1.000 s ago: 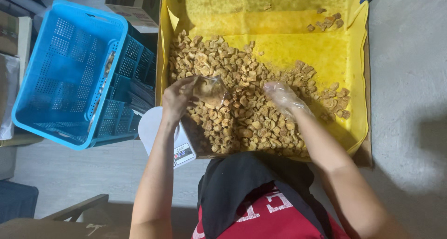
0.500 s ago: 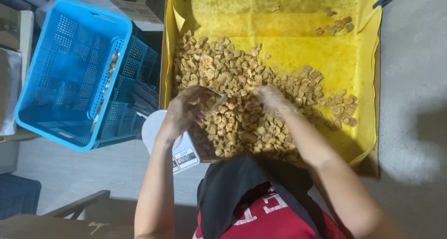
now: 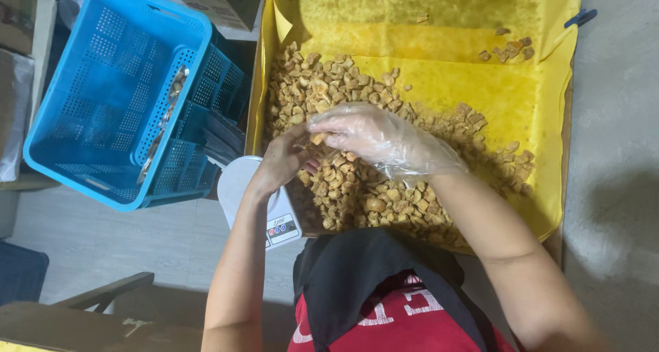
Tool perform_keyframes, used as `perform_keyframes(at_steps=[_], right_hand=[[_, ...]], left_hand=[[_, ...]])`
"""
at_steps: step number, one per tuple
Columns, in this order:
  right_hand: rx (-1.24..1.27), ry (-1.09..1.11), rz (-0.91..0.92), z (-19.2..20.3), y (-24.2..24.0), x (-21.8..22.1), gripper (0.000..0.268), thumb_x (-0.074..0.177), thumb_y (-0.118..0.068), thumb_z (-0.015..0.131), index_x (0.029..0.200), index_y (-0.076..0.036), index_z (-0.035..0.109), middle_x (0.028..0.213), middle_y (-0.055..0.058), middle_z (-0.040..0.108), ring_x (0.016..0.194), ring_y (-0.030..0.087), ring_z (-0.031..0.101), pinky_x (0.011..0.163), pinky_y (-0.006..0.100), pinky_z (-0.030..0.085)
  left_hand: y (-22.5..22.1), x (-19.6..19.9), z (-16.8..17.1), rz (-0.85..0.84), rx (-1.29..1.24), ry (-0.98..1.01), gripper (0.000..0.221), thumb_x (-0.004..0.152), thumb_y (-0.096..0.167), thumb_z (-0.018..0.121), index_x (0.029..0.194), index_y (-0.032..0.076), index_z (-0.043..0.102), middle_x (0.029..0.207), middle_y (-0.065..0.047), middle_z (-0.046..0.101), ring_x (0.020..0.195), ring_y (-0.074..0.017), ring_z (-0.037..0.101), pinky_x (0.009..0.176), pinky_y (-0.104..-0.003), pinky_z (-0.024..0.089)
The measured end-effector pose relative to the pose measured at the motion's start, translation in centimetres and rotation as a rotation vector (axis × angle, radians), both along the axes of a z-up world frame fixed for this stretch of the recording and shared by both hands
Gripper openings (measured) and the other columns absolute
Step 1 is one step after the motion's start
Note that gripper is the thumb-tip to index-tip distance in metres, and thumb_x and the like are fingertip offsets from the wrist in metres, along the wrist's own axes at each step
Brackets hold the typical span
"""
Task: The person scoops dried fruit pieces from a yellow-lined tray into small clear plastic bags, weighs each bag on a digital scale, and places the filled bags into a blue basket. The process repeats with multiple bags throughout the clip.
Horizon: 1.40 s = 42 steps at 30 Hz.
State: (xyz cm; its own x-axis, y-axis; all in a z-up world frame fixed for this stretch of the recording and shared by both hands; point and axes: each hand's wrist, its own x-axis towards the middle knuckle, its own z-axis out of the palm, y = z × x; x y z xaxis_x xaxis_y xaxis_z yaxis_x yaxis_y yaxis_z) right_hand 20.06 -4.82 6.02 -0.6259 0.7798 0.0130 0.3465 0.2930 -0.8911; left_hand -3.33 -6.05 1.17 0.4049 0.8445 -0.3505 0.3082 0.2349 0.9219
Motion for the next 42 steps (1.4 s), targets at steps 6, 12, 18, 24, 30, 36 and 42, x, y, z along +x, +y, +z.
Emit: perform_keyframes(at_steps=[6,12,18,24,30,36,42], right_hand=[[-0.191,0.203,-0.218,1.5,-1.0,2.1,0.030,0.099,-0.017,0.061,0.127,-0.010,0.067,0.135,0.015,0.067,0.122,0.026,0.067,0.107,0.034,0.054],[-0.388,0.163,-0.278,-0.9,-2.9,2.4,0.037,0.096,-0.020,0.061,0.132,-0.010,0.062,0.138,0.013,0.061,0.124,0.023,0.060,0.105,0.036,0.050],[-0.050,0.021,-0.196,-7.5,-2.7,0.5,0.029,0.097,-0.022,0.067,0.123,-0.008,0.067,0.110,0.015,0.069,0.095,0.023,0.068,0.088,0.037,0.059],[-0.088,-0.221,-0.298,-7.8,-1.6,-0.6,0.023,0.097,-0.025,0.062,0.115,-0.012,0.070,0.104,0.010,0.074,0.085,0.021,0.071,0.076,0.034,0.062],[-0.436,0.109,-0.388,-1.9,-2.3,0.8,0.033,0.095,-0.039,0.062,0.103,-0.008,0.070,0.121,0.009,0.074,0.122,0.019,0.064,0.102,0.043,0.051],[-0.538,0.242,-0.377,2.5,-3.3,2.2,0.058,0.076,-0.057,0.074,0.122,-0.022,0.070,0.128,0.007,0.072,0.130,0.020,0.060,0.113,0.045,0.043],[-0.634,0.332,-0.459,1.8,-6.4,4.0,0.068,0.064,-0.042,0.085,0.122,-0.012,0.068,0.122,0.009,0.074,0.124,0.022,0.066,0.110,0.041,0.048]], left_hand=[[-0.4,0.0,-0.2,0.024,0.035,0.032,0.051,0.091,0.001,0.059,0.142,-0.001,0.050,0.127,-0.014,0.067,0.085,-0.0217,0.075,0.073,-0.033,0.066],[-0.9,-0.2,1.3,-0.130,0.278,0.201,0.054,0.090,0.018,0.069,0.140,0.005,0.054,0.138,-0.015,0.059,0.104,-0.0234,0.071,0.086,-0.034,0.064],[-1.6,-0.4,2.3,-0.220,0.463,0.710,0.056,0.081,0.031,0.078,0.133,0.017,0.062,0.142,-0.017,0.050,0.128,-0.0360,0.054,0.109,-0.048,0.047],[-0.6,-0.7,-0.2,-0.289,0.680,0.577,0.032,0.091,0.035,0.075,0.108,0.009,0.075,0.149,-0.026,0.049,0.123,-0.0424,0.055,0.101,-0.055,0.048],[2.2,-1.2,1.0,-0.128,0.438,0.288,0.022,0.098,0.031,0.063,0.102,0.010,0.069,0.087,-0.006,0.078,0.080,-0.0170,0.079,0.071,-0.035,0.066],[1.4,0.7,6.5,-0.165,0.371,0.188,0.022,0.092,0.029,0.072,0.086,0.008,0.072,0.077,-0.006,0.078,0.069,-0.0152,0.076,0.058,-0.032,0.059],[-1.2,3.7,7.1,-0.225,0.464,0.134,0.024,0.088,0.031,0.076,0.082,0.008,0.072,0.076,-0.005,0.079,0.065,-0.0117,0.075,0.057,-0.031,0.060]])
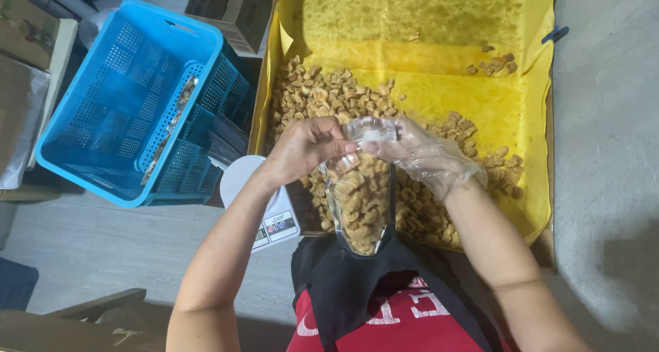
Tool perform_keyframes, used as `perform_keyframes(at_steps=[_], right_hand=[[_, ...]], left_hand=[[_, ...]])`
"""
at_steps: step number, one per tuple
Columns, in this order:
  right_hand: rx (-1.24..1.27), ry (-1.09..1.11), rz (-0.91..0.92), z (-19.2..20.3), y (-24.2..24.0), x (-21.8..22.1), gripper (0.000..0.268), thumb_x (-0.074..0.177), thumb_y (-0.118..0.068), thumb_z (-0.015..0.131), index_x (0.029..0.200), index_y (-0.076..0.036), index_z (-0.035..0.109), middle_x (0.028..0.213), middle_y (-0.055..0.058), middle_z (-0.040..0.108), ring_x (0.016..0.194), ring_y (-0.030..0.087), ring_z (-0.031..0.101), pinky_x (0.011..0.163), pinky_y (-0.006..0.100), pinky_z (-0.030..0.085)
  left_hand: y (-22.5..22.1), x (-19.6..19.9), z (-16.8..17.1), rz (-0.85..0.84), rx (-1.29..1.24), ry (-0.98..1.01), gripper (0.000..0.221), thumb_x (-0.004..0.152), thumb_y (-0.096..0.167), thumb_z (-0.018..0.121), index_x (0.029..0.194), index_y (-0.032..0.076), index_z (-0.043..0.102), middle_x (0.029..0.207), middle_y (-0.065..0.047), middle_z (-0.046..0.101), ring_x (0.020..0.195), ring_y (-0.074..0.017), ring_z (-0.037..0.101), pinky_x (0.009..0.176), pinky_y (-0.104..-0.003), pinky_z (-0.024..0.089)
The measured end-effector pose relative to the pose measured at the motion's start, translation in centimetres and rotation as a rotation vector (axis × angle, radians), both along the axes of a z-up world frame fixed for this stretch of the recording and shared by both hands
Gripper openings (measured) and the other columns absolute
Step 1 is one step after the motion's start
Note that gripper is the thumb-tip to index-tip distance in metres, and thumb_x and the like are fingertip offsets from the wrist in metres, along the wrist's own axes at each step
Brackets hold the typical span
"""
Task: The person scoops dried fruit pieces from a yellow-lined tray into small clear plastic bags, weighs each bag on a digital scale, and places the filled bags into a blue basket. The process repeats with multiple bags throughout the clip.
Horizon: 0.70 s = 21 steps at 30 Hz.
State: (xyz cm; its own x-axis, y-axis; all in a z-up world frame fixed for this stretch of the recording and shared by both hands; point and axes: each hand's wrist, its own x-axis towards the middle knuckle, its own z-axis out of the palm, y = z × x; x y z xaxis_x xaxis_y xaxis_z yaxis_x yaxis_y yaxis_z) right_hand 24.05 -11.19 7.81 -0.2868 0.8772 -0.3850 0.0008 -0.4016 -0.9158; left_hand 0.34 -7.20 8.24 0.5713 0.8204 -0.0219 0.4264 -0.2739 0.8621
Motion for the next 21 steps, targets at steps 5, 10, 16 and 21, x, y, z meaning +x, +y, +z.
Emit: perform_keyframes(at_steps=[5,10,16,21], right_hand=[[-0.059,0.207,-0.092,-1.9,0.1,-0.1,0.054,0.075,-0.030,0.086,0.117,-0.008,0.063,0.123,0.009,0.071,0.122,0.020,0.065,0.111,0.034,0.045],[-0.087,0.026,-0.103,-1.8,-0.2,-1.3,0.044,0.075,-0.024,0.082,0.114,-0.012,0.065,0.112,0.003,0.073,0.111,0.016,0.066,0.106,0.033,0.047],[0.056,0.013,0.049,0.0,0.5,-0.7,0.025,0.081,-0.025,0.079,0.102,-0.013,0.079,0.108,0.004,0.079,0.111,0.018,0.071,0.106,0.032,0.052],[0.002,-0.111,-0.024,0.0,-0.1,-1.3,0.025,0.085,-0.022,0.075,0.108,-0.014,0.078,0.113,0.007,0.080,0.109,0.016,0.073,0.102,0.033,0.053]], left_hand=[[-1.6,1.8,-1.5,0.126,0.039,0.093,0.024,0.093,0.030,0.072,0.087,0.006,0.072,0.077,-0.009,0.077,0.059,-0.0092,0.072,0.049,-0.029,0.057],[-1.6,0.5,-1.5,0.070,-0.057,0.144,0.024,0.098,0.027,0.070,0.094,0.003,0.071,0.078,-0.013,0.079,0.065,-0.0129,0.073,0.052,-0.031,0.060],[-0.8,-1.6,-1.2,-0.083,0.198,-0.025,0.040,0.095,0.017,0.070,0.131,0.002,0.061,0.105,-0.012,0.077,0.078,-0.0180,0.078,0.070,-0.034,0.064],[-0.7,-0.9,-1.0,-0.048,0.223,0.324,0.020,0.096,0.022,0.072,0.109,0.009,0.078,0.081,-0.011,0.079,0.066,-0.0205,0.075,0.062,-0.037,0.060]])
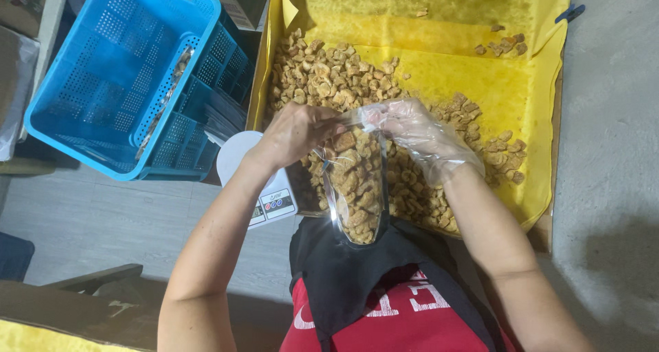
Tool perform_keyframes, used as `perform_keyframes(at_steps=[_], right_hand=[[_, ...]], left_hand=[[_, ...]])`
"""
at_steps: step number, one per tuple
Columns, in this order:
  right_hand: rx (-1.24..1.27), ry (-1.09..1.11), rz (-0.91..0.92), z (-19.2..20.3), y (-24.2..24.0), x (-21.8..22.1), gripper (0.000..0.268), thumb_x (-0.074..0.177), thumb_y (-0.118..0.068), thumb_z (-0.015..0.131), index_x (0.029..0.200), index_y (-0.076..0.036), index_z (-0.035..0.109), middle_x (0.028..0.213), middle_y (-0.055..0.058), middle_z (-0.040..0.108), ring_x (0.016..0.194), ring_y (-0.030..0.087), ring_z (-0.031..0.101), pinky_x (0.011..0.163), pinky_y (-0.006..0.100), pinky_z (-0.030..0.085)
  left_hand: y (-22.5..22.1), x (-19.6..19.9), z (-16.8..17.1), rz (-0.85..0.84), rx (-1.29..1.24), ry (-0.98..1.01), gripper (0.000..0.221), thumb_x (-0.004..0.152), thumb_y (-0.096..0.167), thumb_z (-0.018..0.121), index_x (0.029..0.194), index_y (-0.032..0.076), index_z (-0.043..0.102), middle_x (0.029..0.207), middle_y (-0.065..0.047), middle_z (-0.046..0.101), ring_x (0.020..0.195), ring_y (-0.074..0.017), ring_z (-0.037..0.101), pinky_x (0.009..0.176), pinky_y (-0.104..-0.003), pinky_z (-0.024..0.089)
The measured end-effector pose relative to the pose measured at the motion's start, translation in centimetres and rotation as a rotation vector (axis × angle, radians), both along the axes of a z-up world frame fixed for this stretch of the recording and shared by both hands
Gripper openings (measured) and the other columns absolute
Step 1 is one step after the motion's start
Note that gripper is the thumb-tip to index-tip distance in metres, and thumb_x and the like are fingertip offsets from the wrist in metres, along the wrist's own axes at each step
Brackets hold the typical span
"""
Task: The person scoops dried fruit pieces from a yellow-lined tray into small clear plastic bags, weighs each bag on a digital scale, and places the filled bags into a blue basket. The process repeats with multiple bags throughout the clip.
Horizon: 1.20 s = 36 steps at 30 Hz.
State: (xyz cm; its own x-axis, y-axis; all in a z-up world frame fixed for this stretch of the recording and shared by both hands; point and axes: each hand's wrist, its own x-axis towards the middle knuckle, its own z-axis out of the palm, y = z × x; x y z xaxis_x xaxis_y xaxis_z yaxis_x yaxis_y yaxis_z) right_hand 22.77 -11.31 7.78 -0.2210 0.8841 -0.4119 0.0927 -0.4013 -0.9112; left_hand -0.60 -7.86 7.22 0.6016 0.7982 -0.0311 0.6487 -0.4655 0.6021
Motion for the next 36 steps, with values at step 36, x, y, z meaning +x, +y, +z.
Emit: perform_keyframes(at_steps=[36], right_hand=[[0.029,0.113,0.450,-8.4,1.8,-4.3,0.072,0.090,-0.062,0.052,0.132,-0.005,0.062,0.128,0.011,0.069,0.114,0.021,0.067,0.096,0.039,0.056]], left_hand=[[-6.0,-9.0,-3.2,0.241,-0.918,-0.288,0.058,0.099,0.043,0.050,0.143,0.005,0.051,0.121,-0.017,0.070,0.101,-0.0241,0.072,0.063,-0.034,0.067]])
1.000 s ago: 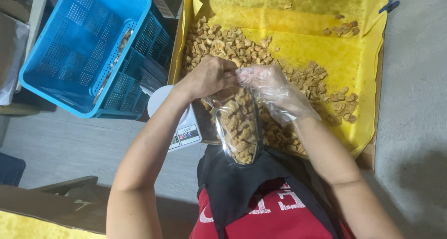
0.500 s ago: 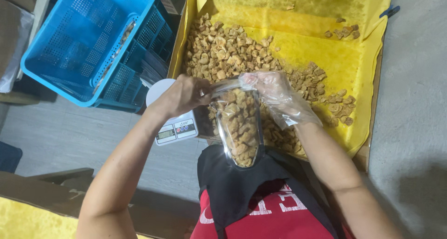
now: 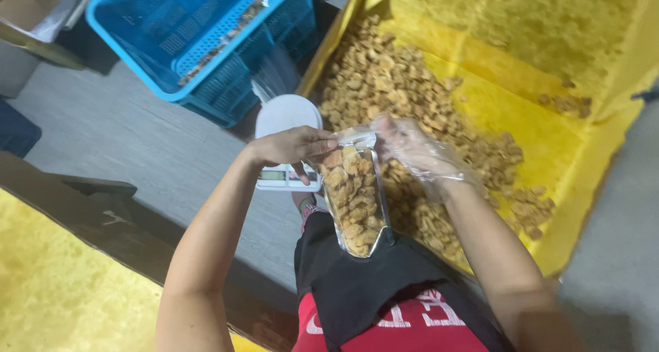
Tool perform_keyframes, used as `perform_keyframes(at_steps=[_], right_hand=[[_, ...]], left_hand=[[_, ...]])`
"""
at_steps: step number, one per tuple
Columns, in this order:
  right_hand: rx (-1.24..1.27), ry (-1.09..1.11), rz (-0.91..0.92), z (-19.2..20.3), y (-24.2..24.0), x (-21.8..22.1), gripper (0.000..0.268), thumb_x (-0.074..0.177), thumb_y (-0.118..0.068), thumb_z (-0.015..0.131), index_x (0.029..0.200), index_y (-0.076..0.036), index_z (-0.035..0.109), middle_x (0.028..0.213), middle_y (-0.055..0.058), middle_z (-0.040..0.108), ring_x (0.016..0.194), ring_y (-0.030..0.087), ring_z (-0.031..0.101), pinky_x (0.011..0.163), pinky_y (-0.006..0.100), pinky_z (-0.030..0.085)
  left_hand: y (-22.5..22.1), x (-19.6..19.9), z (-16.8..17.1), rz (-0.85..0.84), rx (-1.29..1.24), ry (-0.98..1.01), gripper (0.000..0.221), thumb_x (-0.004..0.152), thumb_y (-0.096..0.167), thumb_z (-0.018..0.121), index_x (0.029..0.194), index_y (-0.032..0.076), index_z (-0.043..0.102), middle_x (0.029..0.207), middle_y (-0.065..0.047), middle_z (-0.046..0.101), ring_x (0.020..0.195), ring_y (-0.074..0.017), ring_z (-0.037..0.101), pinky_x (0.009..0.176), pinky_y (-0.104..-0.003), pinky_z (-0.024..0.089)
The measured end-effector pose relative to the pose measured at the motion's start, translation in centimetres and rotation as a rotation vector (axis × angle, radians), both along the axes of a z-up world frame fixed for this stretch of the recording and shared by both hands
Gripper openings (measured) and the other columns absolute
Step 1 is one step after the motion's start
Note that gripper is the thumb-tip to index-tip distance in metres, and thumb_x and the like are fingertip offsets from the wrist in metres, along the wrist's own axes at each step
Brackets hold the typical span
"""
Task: The person scoops dried fruit pieces from a yellow-lined tray into small clear plastic bags, weighs each bag on a digital scale, and places the filled bags into a blue basket. The process repeats with multiple bags throughout the clip.
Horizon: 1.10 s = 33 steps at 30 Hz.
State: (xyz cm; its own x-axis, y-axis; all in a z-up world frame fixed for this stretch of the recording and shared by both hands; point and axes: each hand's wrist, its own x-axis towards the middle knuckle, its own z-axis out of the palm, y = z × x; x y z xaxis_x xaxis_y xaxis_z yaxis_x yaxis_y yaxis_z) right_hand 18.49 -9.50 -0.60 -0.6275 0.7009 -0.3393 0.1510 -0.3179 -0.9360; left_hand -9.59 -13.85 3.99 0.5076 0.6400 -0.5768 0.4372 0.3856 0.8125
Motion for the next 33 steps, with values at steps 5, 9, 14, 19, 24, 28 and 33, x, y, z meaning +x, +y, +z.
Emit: perform_keyframes(at_steps=[5,9,14,19,24,28,33], right_hand=[[-0.228,0.220,-0.126,-0.9,4.3,-4.6,0.095,0.092,-0.076,0.034,0.150,-0.001,0.047,0.133,0.025,0.060,0.112,0.032,0.065,0.093,0.047,0.056],[-0.185,0.252,-0.294,-2.2,8.4,-12.1,0.094,0.092,-0.072,0.035,0.154,-0.002,0.039,0.145,0.022,0.052,0.117,0.031,0.059,0.096,0.047,0.053],[-0.095,0.097,-0.388,-2.2,10.7,-18.8,0.090,0.091,-0.066,0.043,0.152,0.000,0.036,0.152,0.023,0.045,0.130,0.035,0.054,0.102,0.049,0.051],[-0.225,0.024,-0.518,-3.2,10.7,-19.3,0.088,0.090,-0.062,0.051,0.150,0.001,0.038,0.152,0.025,0.046,0.130,0.038,0.054,0.103,0.050,0.050],[-0.438,-0.211,-0.621,-3.1,10.4,-19.1,0.083,0.088,-0.057,0.051,0.151,-0.007,0.036,0.154,0.017,0.043,0.133,0.033,0.050,0.108,0.048,0.045],[-0.521,-0.421,-0.787,-1.8,9.3,-18.9,0.084,0.085,-0.063,0.052,0.147,-0.008,0.048,0.149,0.012,0.055,0.129,0.026,0.058,0.112,0.045,0.045],[-0.558,-0.473,-0.878,-1.3,8.8,-18.6,0.082,0.083,-0.066,0.054,0.144,-0.012,0.055,0.142,0.011,0.063,0.123,0.026,0.060,0.103,0.047,0.047]], left_hand=[[1.0,-8.7,4.4,0.158,0.378,0.110,0.045,0.102,0.031,0.049,0.143,0.011,0.054,0.125,-0.012,0.070,0.106,-0.0226,0.071,0.080,-0.037,0.064],[4.0,-18.1,6.0,0.345,0.937,0.288,0.038,0.106,0.011,0.050,0.143,0.015,0.058,0.143,-0.010,0.063,0.125,-0.0283,0.066,0.103,-0.040,0.056],[16.2,-26.8,-0.3,0.615,1.212,0.440,0.045,0.102,-0.002,0.050,0.143,0.013,0.058,0.139,-0.014,0.065,0.129,-0.0346,0.062,0.109,-0.043,0.052],[30.1,-30.3,-14.7,0.718,1.174,0.336,0.041,0.102,0.001,0.052,0.141,0.012,0.058,0.135,-0.016,0.065,0.125,-0.0361,0.063,0.106,-0.043,0.051],[38.1,-27.7,-28.7,0.609,1.041,0.336,0.038,0.104,0.007,0.055,0.140,0.014,0.059,0.133,-0.018,0.066,0.125,-0.0369,0.062,0.106,-0.044,0.051],[39.4,-23.7,-34.0,0.470,0.867,0.360,0.046,0.098,0.009,0.055,0.143,0.017,0.057,0.135,-0.020,0.062,0.124,-0.0391,0.060,0.108,-0.046,0.049],[38.4,-20.2,-34.4,0.224,0.553,0.329,0.052,0.100,0.032,0.054,0.151,0.024,0.045,0.152,-0.015,0.049,0.136,-0.0367,0.048,0.115,-0.045,0.039]])
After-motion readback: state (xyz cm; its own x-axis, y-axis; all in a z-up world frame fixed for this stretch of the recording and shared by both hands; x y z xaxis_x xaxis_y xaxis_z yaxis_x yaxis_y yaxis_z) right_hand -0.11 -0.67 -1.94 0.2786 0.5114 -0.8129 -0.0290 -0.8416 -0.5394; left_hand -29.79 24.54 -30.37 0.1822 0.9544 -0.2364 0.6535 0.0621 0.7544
